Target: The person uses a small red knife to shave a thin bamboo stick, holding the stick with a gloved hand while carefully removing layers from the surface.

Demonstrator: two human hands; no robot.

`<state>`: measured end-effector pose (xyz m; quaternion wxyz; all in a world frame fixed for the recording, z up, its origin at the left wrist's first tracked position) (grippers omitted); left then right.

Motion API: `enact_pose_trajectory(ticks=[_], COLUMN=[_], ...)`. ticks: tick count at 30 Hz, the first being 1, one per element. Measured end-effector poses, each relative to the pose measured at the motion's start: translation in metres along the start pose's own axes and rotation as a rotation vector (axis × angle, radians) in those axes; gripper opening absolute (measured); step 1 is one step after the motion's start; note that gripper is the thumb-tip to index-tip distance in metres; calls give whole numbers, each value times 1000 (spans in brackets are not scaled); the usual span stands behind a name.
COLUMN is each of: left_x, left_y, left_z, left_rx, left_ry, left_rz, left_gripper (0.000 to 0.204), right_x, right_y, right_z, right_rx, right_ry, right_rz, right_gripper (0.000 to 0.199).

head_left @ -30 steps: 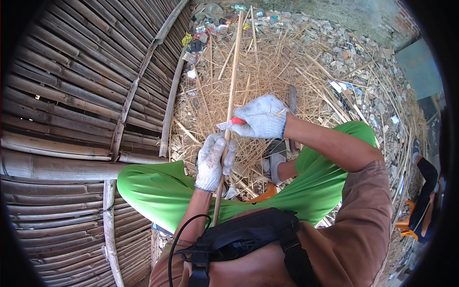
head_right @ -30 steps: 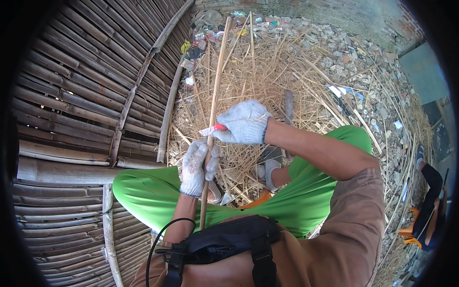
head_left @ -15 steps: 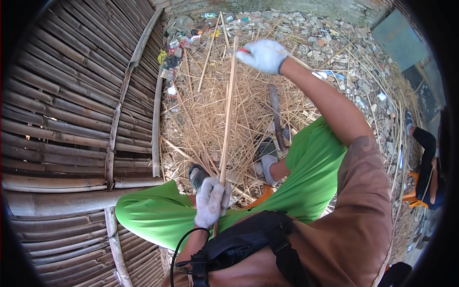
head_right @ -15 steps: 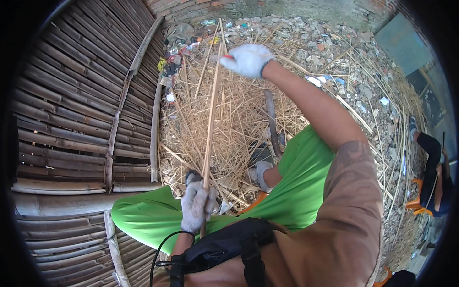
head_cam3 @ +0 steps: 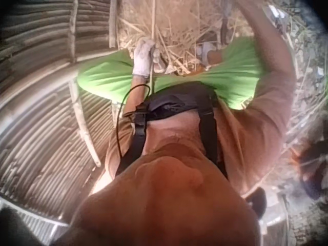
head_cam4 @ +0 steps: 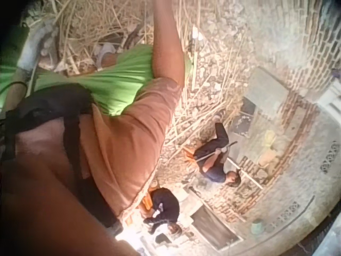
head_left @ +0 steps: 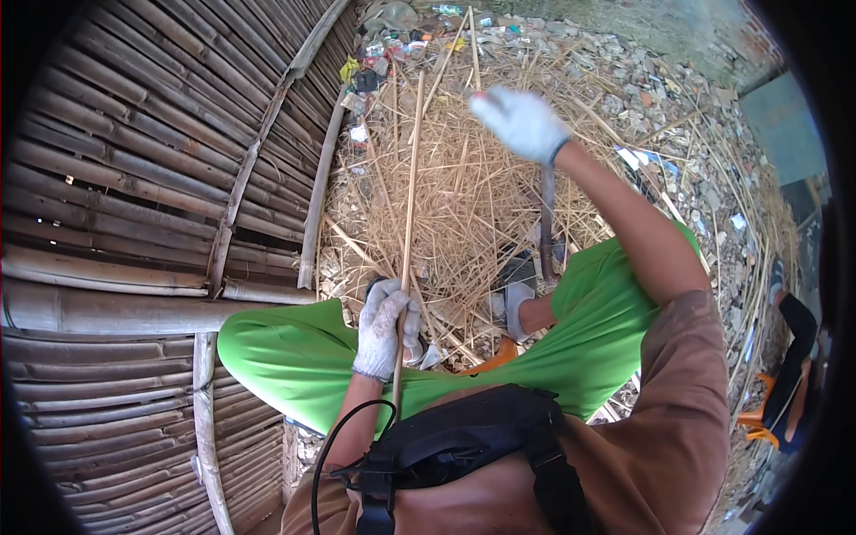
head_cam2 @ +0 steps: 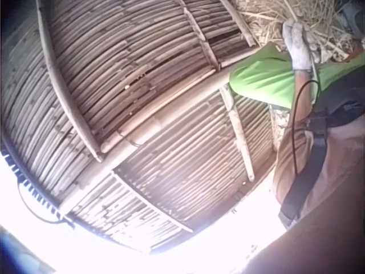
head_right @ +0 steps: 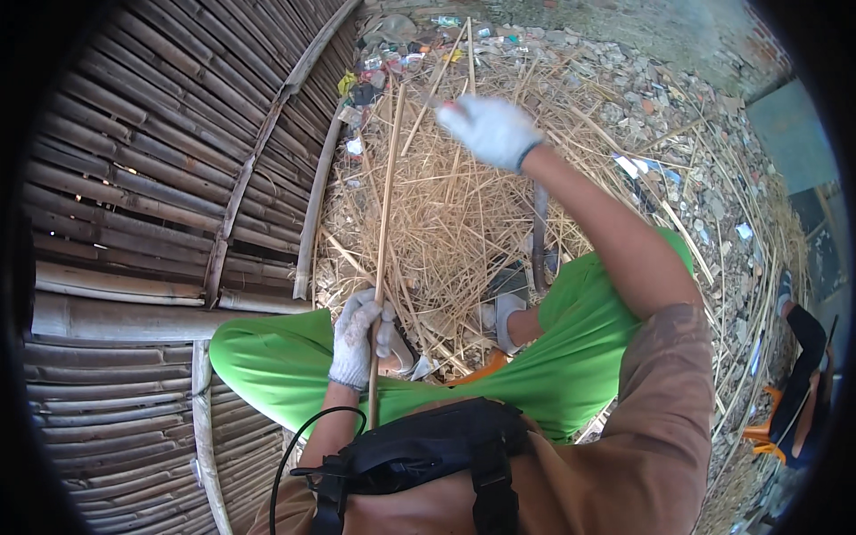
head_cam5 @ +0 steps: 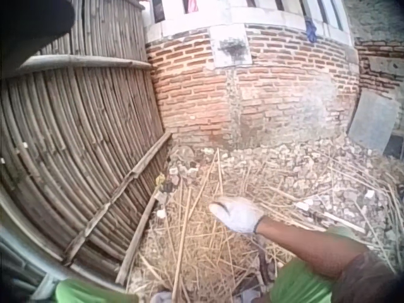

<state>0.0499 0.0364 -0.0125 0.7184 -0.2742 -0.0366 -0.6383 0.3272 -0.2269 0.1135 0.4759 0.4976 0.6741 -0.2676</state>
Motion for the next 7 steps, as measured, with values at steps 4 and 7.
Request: enact_pose_trajectory(ticks=[4,7], left_x=[14,9], left_y=[5,6], left_z=[7,3], left_rx=[21,13], left_ry=[-116,-158], left_rz=[-95,-85], left_gripper=[29,35], right_x=[57,102], right_y=[-41,-52], right_z=[-68,-77], right_rx=[-219,-298], right_ry=[-120,-188], right_rz=[-148,-203], right_gripper=[76,73])
Point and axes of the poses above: each hand's wrist, its own y-axis towards the middle knuckle, its own x-axis out of the palm, z = x × y, the point moved 8 cm from there along y, towards the middle knuckle, and after that the axes turned 4 degrees about -y, right-handed, at the moved point
